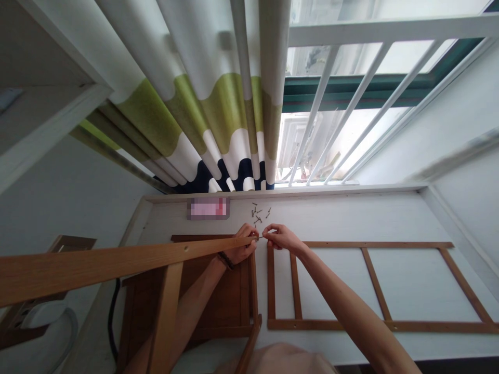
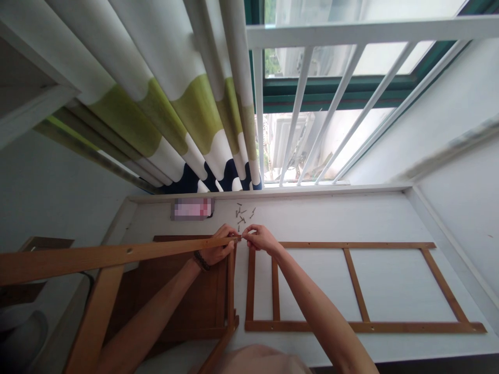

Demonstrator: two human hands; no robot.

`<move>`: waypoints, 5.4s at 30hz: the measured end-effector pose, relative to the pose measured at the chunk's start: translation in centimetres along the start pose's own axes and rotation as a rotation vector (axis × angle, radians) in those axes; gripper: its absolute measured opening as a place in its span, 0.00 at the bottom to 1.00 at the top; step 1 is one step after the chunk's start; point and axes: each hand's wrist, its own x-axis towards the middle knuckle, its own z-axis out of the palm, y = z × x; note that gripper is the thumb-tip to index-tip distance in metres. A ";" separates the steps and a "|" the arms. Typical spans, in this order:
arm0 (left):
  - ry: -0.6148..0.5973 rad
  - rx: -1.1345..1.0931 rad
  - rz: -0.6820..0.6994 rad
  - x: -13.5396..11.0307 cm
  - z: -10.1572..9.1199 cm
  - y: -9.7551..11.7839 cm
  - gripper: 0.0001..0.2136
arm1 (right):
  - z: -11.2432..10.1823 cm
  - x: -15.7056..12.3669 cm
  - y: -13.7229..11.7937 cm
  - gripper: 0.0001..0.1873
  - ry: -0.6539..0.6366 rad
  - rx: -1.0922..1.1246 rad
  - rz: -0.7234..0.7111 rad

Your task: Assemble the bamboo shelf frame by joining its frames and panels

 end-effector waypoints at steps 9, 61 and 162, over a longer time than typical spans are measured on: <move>0.013 0.007 0.003 0.0 -0.1 0.0 0.09 | -1.3 -1.6 0.3 0.25 -0.228 0.123 -0.144; 0.024 -0.005 0.014 0.6 0.6 0.5 0.10 | -1.5 -1.0 2.3 0.18 0.055 -0.012 -0.368; 0.027 0.006 0.041 0.1 0.2 0.7 0.12 | 0.3 -1.7 3.8 0.20 0.257 -0.237 -0.391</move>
